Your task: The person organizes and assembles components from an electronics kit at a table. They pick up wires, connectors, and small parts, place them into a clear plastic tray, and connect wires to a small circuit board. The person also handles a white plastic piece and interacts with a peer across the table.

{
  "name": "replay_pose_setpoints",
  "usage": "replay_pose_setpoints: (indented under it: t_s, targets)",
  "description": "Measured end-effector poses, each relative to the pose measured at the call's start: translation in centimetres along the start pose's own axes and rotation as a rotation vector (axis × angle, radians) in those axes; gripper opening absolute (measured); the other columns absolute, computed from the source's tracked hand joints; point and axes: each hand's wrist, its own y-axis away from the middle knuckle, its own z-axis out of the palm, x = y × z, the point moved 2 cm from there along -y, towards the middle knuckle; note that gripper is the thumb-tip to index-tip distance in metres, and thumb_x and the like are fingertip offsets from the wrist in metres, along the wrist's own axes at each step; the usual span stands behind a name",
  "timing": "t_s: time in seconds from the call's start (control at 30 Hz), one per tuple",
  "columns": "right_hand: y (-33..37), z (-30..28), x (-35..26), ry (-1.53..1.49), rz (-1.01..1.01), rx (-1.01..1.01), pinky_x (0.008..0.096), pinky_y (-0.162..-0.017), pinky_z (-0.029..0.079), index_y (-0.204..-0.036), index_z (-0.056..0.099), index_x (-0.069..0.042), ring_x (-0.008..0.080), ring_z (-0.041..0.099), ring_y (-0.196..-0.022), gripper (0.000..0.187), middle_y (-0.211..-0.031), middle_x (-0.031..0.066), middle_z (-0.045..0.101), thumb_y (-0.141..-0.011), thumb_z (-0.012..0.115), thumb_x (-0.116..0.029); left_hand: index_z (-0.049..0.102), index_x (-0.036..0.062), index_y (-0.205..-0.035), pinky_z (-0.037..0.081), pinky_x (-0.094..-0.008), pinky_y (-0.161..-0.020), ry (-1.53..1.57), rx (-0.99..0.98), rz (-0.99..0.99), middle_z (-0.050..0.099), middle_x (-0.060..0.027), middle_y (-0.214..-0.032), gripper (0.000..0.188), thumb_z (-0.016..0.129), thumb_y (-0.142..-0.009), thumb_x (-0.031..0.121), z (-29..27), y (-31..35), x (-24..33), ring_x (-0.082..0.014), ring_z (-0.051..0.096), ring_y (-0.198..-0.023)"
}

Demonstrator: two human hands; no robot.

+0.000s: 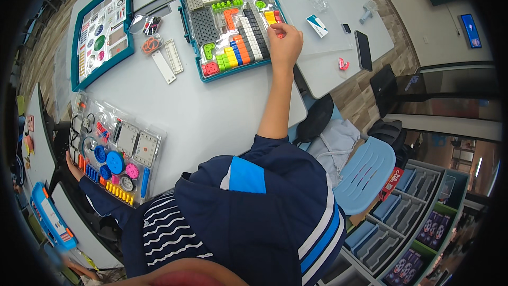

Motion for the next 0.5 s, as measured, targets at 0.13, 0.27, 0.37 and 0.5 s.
replay_pose_setpoints:
  t_s: [0.13,0.27,0.37,0.5]
  targets:
    - [0.0,0.1,0.1,0.064,-0.033,-0.038,0.0241,-0.057,0.048,-0.094,0.075,0.001,0.0089,0.058,-0.060,0.019,-0.072,0.0053,0.067,-0.079,0.076,-0.011,0.064,0.0046,-0.120,0.055,-0.0353,-0.086,0.036,-0.006,-0.038,0.067,-0.0071,-0.110,0.046,0.066,-0.089,0.039,0.0,0.1,0.0,-0.0207,0.068,-0.097]
    - [0.0,-0.2,0.5,-0.142,0.123,-0.040,0.0247,-0.058,0.048,-0.096,0.076,-0.001,0.0083,0.057,-0.063,0.017,-0.073,0.0031,0.067,-0.082,0.073,-0.010,0.063,0.0047,-0.122,0.055,-0.0357,-0.087,0.000,0.011,-0.018,0.067,-0.0079,-0.113,0.047,0.065,-0.090,0.039,-0.2,-0.1,-0.1,-0.0209,0.067,-0.100]
    - [-0.3,-0.8,0.7,-0.148,0.099,-0.016,0.0248,-0.057,0.047,-0.097,0.076,-0.003,0.0080,0.055,-0.063,0.017,-0.075,0.0020,0.066,-0.082,0.072,-0.009,0.061,0.0060,-0.127,0.055,-0.0333,-0.084,0.000,-0.009,-0.006,0.061,-0.0079,-0.123,0.055,0.068,-0.087,0.043,-0.3,-0.3,-0.3,-0.0204,0.067,-0.098]
    - [-0.3,-1.1,0.4,-0.117,0.054,-0.045,0.0252,-0.059,0.047,-0.097,0.077,-0.004,0.0081,0.053,-0.064,0.019,-0.081,0.0016,0.067,-0.079,0.073,-0.008,0.060,0.0059,-0.130,0.055,-0.0358,-0.086,-0.015,-0.001,0.011,0.060,-0.0087,-0.126,0.056,0.067,-0.088,0.042,-0.7,-0.8,-0.5,-0.0215,0.065,-0.105]
